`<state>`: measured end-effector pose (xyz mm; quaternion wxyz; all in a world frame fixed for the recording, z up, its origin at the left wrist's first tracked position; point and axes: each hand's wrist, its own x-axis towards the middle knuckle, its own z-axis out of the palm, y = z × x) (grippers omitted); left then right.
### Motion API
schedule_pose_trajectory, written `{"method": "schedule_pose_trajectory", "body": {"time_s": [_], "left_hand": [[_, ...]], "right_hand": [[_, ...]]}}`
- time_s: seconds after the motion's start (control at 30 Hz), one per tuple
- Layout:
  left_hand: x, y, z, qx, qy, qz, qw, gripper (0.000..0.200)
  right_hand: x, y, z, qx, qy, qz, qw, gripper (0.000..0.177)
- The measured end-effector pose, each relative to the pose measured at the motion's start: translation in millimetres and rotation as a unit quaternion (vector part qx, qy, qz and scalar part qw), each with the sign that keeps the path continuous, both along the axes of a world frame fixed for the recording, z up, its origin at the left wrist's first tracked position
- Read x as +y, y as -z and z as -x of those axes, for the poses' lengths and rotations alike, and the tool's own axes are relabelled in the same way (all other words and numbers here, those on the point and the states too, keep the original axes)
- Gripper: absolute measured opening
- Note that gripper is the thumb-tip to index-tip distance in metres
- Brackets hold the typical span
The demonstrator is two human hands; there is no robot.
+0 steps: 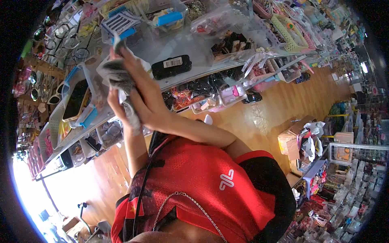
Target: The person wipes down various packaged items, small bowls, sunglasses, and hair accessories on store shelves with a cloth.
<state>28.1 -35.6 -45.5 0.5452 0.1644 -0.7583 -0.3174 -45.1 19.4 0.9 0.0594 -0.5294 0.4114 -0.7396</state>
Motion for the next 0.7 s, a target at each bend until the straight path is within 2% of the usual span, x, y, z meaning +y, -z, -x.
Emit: {"method": "schedule_pose_trajectory", "body": {"time_s": [0.03,0.07,0.1,0.13,0.17,0.2,0.23,0.27,0.33,0.37,0.4,0.43,0.47,0.5,0.53,0.63,0.7], "left_hand": [[20,-20,7,0.089,0.087,-0.222,0.967,0.062],[41,-42,17,0.174,0.168,-0.428,0.871,0.067],[45,-43,17,0.173,0.208,-0.417,0.868,0.077],[47,-44,17,0.172,0.248,-0.404,0.864,0.087],[44,-48,22,0.147,0.22,-0.296,0.918,0.098],[51,-63,29,0.194,0.211,-0.248,0.925,0.099],[47,-62,28,0.199,0.203,-0.239,0.928,0.105],[42,-62,26,0.206,0.195,-0.229,0.931,0.113],[31,-71,16,0.18,0.146,-0.227,0.946,0.117],[27,-70,13,0.201,0.108,-0.228,0.946,0.113],[21,-71,9,0.228,0.131,-0.231,0.937,0.101],[24,-64,5,0.307,0.174,-0.36,0.863,0.094],[29,-57,0,0.377,0.211,-0.48,0.764,0.088],[29,-56,-4,0.272,0.188,-0.435,0.837,0.081],[33,-56,-6,0.256,0.184,-0.431,0.845,0.082],[41,-53,-5,0.188,0.208,-0.372,0.885,0.091],[45,-60,0,0.149,0.206,-0.32,0.913,0.101]], "right_hand": [[-4,-8,13,0.043,0.003,-0.007,0.999,0.041],[-9,-16,28,0.087,0.007,-0.013,0.996,0.04],[-11,-22,35,0.131,0.01,-0.02,0.991,0.04],[-12,-24,34,0.041,-0.027,-0.048,0.998,0.04],[-13,-26,31,-0.05,-0.065,-0.075,0.994,0.039],[-13,-27,28,-0.14,-0.101,-0.101,0.98,0.039],[-12,-22,24,-0.14,-0.1,-0.072,0.983,0.04],[-10,-12,20,-0.125,-0.103,-0.092,0.982,0.04],[-4,8,8,-0.095,-0.11,-0.135,0.98,0.039],[2,6,-7,-0.113,-0.105,-0.113,0.982,0.041],[6,4,-17,-0.132,-0.101,-0.089,0.982,0.042],[5,1,-16,-0.069,-0.114,-0.048,0.99,0.044],[6,-4,-12,0.039,-0.065,-0.047,0.996,0.044],[8,-15,-5,0.147,-0.014,-0.046,0.988,0.044],[7,-24,1,0.253,0.038,-0.044,0.966,0.044],[-10,-39,19,0.181,-0.002,-0.008,0.984,0.042],[-20,-39,25,0.036,-0.084,-0.02,0.996,0.04]]}}
